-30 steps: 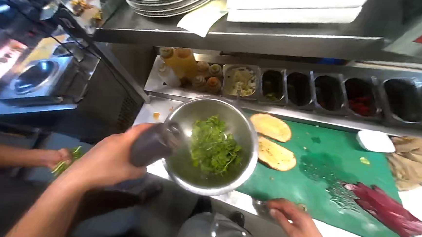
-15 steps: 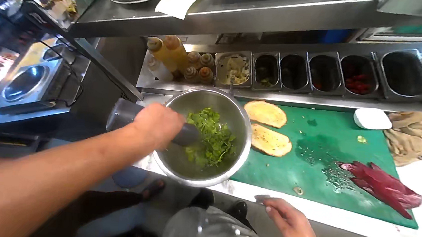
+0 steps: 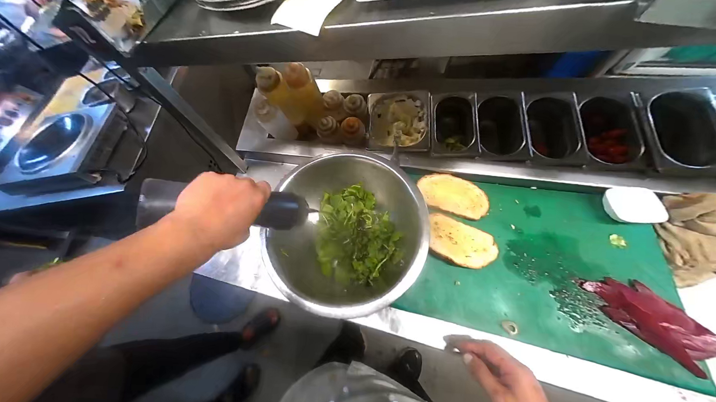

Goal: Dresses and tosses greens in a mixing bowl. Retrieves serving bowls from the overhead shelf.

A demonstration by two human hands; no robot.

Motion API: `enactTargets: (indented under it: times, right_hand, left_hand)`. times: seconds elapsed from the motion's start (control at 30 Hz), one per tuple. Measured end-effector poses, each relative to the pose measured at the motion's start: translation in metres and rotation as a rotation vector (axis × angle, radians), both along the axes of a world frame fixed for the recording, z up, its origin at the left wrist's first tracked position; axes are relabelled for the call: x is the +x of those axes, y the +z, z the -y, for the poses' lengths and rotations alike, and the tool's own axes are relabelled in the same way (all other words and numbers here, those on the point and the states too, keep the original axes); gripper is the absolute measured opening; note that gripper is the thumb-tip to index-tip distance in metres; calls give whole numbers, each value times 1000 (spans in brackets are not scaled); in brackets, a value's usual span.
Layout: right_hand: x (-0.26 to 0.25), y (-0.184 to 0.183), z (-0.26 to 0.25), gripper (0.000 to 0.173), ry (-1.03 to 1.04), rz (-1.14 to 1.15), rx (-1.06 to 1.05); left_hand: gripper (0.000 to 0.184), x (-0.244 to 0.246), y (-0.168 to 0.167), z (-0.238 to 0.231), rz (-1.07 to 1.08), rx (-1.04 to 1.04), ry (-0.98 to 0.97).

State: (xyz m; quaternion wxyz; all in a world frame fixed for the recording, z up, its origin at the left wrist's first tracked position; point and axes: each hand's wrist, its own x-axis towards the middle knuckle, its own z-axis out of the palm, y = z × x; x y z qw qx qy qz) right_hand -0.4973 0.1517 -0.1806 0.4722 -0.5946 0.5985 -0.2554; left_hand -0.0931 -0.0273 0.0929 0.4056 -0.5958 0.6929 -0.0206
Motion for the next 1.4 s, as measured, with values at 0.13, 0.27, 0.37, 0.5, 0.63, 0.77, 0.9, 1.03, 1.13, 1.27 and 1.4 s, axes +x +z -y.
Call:
enactTargets:
  times: [0.13, 0.27, 0.37, 0.5, 0.63, 0.77, 0.9, 1.03, 1.13, 1.27, 1.4]
  right_hand:
    - [0, 5, -6, 22, -28, -12, -16]
    - [1, 11, -10, 22, -48, -20, 1]
    - [2, 10, -10, 21, -43, -20, -9]
    - [4, 15, -9, 20, -55, -10, 6]
    - [9, 15, -7, 20, -77, 0, 26]
    - [19, 31, 15, 20, -51, 6, 8]
    - [35, 41, 46, 21, -4, -10, -115]
    - [47, 38, 55, 22, 23, -31, -143]
    - [50, 37, 51, 22, 30, -60, -99]
    - [51, 47, 43, 20, -4, -68, -57]
    - [46, 49, 37, 19, -83, -34, -7]
  left_hand:
    - [39, 10, 2, -3, 22, 31, -4]
    - [37, 18, 4, -3, 36, 56, -49]
    - [35, 28, 0, -2, 23, 12, -24]
    - [34, 39, 2, -1, 39, 54, -4]
    - [41, 67, -2, -2, -50, -17, 90]
    - [54, 79, -14, -7, -298, -68, 260]
    - [45, 72, -13, 8, -215, -87, 163]
    - [34, 52, -7, 13, -211, -33, -12]
    - [34, 36, -8, 26, -269, 1, -29]
    - [43, 21, -16, 43, -259, 73, -102]
    - [39, 17, -20, 55, -314, 64, -143]
